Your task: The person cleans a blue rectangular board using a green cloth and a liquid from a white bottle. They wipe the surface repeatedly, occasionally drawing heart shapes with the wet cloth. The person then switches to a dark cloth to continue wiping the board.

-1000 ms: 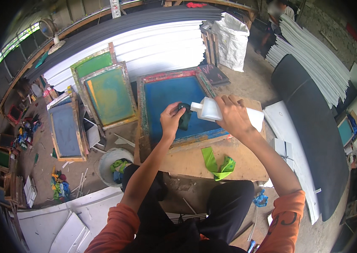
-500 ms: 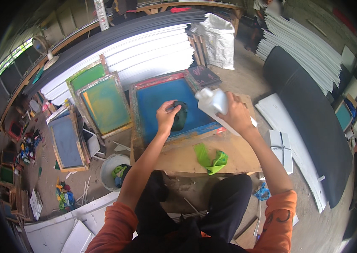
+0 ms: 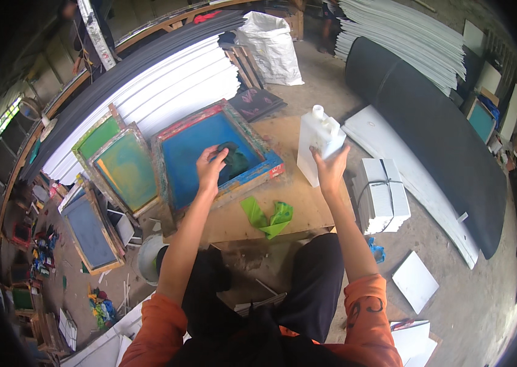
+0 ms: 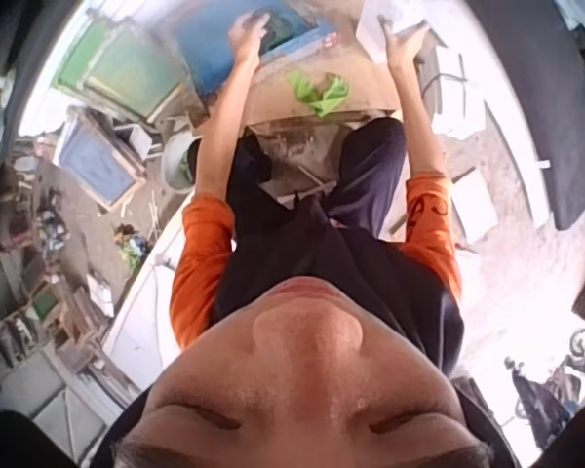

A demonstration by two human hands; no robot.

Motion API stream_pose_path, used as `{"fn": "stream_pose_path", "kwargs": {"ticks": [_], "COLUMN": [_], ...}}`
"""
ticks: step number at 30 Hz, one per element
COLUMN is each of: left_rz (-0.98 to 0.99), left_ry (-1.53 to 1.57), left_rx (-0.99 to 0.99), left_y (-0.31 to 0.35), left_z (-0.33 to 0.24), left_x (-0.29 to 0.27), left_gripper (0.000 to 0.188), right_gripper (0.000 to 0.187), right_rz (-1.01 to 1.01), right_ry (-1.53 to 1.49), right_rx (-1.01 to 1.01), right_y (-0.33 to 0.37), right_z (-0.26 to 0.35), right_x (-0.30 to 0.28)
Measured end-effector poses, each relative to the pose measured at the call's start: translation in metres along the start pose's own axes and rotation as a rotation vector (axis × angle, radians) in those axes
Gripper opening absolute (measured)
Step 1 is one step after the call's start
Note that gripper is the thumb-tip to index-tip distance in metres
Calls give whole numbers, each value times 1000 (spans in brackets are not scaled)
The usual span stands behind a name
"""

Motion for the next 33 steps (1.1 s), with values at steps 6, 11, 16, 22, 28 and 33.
{"fn": "stream_pose_path", "kwargs": {"ticks": [6, 11, 16, 22, 28, 33], "left_rz": [40, 138, 140, 202, -449, -329], "left_ry": [154, 316, 325, 90, -868, -869], "left_rx": [-57, -47, -119, -50, 29, -317], "left_y": [5, 14, 21, 0, -43, -88], "left_z": [1, -23, -37, -8, 38, 70], "left_x": [-2, -16, -55, -129, -216, -234], "left_gripper": [35, 42, 41, 35, 69, 86], "right_gripper": [92, 68, 56, 31, 28, 32], "right_rz": [-120, 237, 712, 660, 634, 588], "right_ry": [102, -158, -665, -372, -170, -150], "right_rx": [-168, -237, 189, 134, 124, 54], "right_y": [30, 86, 77, 75, 75, 82], "right_z": [18, 101, 133, 102, 96, 77], "right_x": [-8, 32, 162, 230, 239, 247]}}
Point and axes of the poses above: each hand's wrist, its own y-axis away from the middle knuckle, its own x-axis out of the palm, z = x × y, the point moved 4 cm from there along -y, towards the middle knuckle, and after that the axes turned 7 degrees about z, right-handed, at the moved point
